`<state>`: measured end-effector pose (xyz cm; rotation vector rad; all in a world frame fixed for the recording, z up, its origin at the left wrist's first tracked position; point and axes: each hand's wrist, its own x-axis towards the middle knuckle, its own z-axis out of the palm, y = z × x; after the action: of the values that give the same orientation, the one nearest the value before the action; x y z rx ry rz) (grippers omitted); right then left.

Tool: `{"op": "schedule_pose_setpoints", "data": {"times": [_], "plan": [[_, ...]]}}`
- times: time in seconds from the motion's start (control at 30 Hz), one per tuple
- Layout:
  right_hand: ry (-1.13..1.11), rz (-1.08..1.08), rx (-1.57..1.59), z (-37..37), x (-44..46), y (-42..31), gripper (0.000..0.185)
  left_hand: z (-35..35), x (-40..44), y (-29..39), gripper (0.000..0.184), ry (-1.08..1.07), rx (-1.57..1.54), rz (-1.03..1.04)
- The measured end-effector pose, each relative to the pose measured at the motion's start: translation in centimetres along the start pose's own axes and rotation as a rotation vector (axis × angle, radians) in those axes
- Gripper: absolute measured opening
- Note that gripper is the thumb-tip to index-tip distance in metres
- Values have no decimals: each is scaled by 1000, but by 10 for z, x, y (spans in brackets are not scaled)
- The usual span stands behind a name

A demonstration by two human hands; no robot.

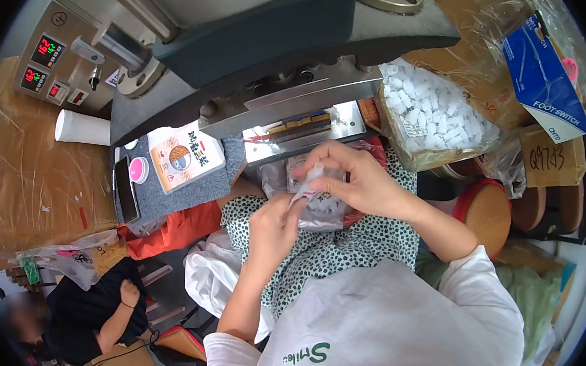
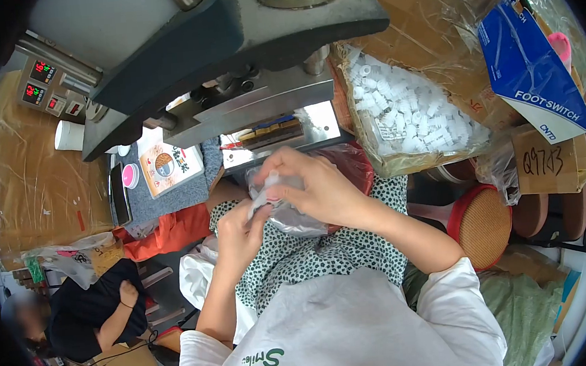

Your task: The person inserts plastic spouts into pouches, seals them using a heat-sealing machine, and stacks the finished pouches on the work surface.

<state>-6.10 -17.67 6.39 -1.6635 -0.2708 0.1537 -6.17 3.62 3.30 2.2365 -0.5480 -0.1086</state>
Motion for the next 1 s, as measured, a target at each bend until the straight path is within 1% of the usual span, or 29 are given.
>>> {"op": "schedule_pose_setpoints", "data": {"times": [0.07,0.1,0.2,0.23,0.3,0.33,0.4,0.43,0.5,0.53,0.57,0.6,0.63,0.7,0.77,0.8,0.87,0.9,1.0], "plan": [[227,-70,-158,0,-2,7,36,9,11,-3,18,-129,-153,-196],[340,-105,-237,0,-3,8,38,7,22,2,26,-206,-309,-393],[329,1,-232,-17,-12,-10,41,22,48,-15,26,-125,-768,-460],[321,-44,-263,-21,-17,-9,37,23,57,-12,27,-92,-835,-473],[390,-201,-523,-34,-26,-6,34,24,70,-4,28,-21,-971,-498],[421,-283,-652,-41,-29,-5,32,26,71,-9,27,-53,-977,-493],[655,-5,-988,-59,-33,-8,32,28,69,-23,25,-119,-983,-488],[703,-33,-1158,-67,-29,-7,31,26,66,-26,27,-88,-809,-444],[651,20,-1207,-78,-32,16,30,3,64,-60,33,6,-57,-283],[626,43,-1235,-84,-32,24,30,-23,66,-37,52,184,-63,-353],[533,147,-1144,-88,-35,24,27,-33,63,-80,64,428,415,-15],[516,174,-1119,-87,-35,23,25,-35,52,-94,67,472,859,-32],[502,192,-1096,-86,-33,21,24,-26,41,-100,65,436,921,-21],[497,184,-1042,-90,-28,19,21,-23,23,-106,61,370,906,4],[500,160,-982,-93,-33,18,20,-29,6,-101,58,287,740,18],[510,163,-923,-92,-34,11,21,-36,2,-96,46,340,621,-11],[534,161,-811,-87,-34,-10,22,-43,-8,-92,35,400,513,-35],[534,69,-728,-84,-36,-16,26,-43,-11,-72,33,390,416,-130],[348,-20,-300,-44,-25,-31,25,-31,-12,-19,37,423,434,42]]}}
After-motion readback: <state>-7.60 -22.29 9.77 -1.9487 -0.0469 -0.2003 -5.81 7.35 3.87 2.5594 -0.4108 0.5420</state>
